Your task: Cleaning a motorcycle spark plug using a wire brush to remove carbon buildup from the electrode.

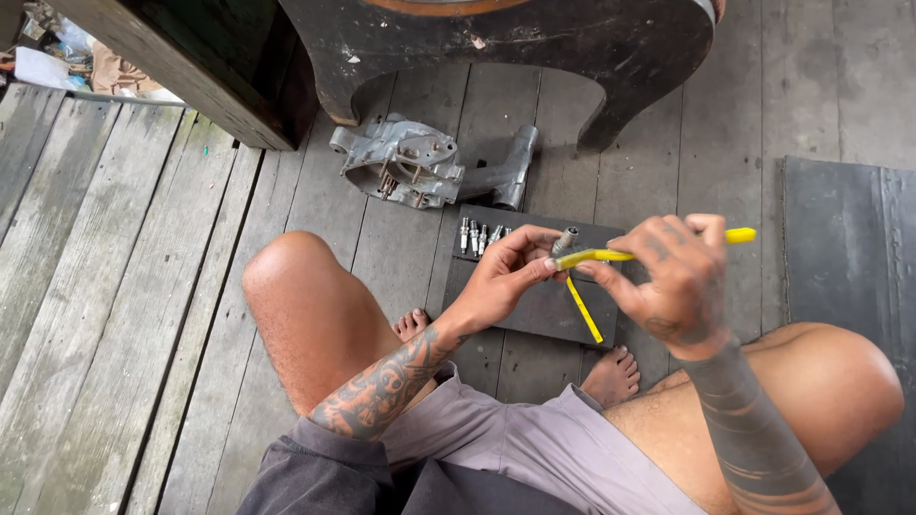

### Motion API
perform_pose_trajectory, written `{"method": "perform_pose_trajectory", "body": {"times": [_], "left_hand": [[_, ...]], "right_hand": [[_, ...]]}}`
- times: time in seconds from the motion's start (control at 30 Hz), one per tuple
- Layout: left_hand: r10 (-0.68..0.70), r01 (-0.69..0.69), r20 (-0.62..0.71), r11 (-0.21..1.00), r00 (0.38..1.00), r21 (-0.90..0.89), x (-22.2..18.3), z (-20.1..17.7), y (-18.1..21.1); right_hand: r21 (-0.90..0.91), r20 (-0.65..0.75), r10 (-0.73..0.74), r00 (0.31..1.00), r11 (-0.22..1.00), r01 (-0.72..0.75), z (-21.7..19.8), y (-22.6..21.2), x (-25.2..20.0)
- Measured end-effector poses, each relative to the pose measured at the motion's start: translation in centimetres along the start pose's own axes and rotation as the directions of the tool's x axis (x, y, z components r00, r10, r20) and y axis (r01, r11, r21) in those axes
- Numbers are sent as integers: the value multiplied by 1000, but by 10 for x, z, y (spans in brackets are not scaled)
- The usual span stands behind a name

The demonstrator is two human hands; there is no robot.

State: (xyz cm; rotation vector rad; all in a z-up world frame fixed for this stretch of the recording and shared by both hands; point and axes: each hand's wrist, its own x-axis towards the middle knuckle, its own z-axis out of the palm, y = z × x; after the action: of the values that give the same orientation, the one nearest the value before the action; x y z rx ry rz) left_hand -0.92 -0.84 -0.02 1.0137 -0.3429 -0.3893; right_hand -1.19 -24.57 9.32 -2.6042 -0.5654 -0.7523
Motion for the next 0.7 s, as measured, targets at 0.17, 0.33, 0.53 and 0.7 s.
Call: {"method": "perform_pose_trajectory", "body": {"times": [0.17, 0.33, 0.53, 0.7], "left_hand": [[-10, 10, -4, 1000, 1000, 16, -4, 3, 1], [7, -6, -17, 999, 1000, 34, 0, 2, 3], [8, -7, -21, 998, 1000, 56, 1, 5, 3], [10, -7, -43, 997, 999, 79, -2, 5, 2]], "right_hand": [[-23, 10, 16, 1000, 1000, -16, -3, -1, -5], [-45, 14, 6, 1000, 999, -5, -2, 3, -1], [-79, 20, 16, 1000, 997, -15, -5, 5, -3], [-100, 36, 19, 999, 995, -16, -4, 7, -4]]}}
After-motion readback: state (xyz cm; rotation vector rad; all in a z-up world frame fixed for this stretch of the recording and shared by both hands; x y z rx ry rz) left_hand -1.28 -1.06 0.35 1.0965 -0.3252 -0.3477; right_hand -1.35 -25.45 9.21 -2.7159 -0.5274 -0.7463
